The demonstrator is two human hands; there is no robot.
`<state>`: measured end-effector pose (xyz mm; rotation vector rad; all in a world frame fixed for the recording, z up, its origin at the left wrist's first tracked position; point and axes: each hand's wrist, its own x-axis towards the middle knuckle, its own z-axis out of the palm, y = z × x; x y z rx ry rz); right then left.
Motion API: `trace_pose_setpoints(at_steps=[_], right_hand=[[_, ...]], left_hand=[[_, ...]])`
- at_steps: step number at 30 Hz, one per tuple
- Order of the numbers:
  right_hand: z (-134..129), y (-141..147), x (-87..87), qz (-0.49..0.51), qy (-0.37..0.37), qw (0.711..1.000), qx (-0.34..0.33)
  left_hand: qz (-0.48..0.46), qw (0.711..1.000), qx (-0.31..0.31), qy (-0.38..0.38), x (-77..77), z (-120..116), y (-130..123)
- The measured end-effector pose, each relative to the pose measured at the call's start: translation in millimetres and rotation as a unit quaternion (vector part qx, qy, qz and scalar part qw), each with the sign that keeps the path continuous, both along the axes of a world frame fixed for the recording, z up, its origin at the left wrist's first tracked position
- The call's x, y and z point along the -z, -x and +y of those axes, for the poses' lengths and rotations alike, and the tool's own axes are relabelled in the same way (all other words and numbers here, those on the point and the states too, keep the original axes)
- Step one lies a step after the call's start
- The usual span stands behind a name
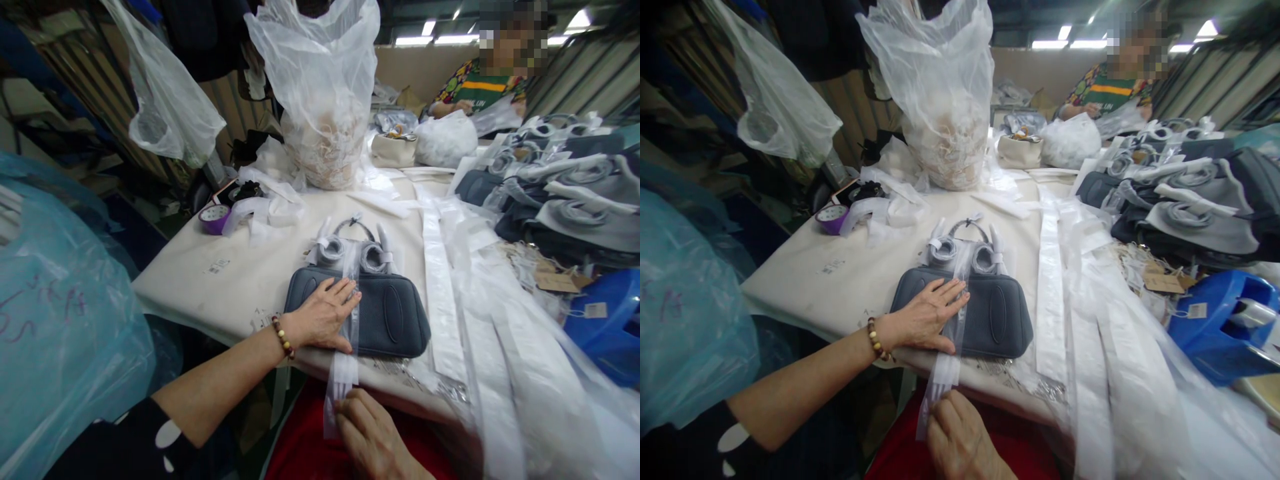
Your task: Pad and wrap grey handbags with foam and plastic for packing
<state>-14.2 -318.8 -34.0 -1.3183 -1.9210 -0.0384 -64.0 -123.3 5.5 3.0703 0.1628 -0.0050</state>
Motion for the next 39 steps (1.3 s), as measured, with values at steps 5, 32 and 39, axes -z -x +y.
trace_pose_setpoints(at_steps=[5,32,39], right_hand=[[-1,-2,-3.2,-0.004,-0.002,1.000,-0.003],[94,-91,-5.8,0.057,0.103,0.987,0.105],[96,-88,2.0,0.047,0.078,0.989,0.119]], left_hand=[[0.008,1.000,-0.001,-0.004,-1.7,-1,0],[-0.011,0.991,-0.014,0.135,10.0,7,8],[0.004,0.985,-0.020,0.172,5.1,8,8]])
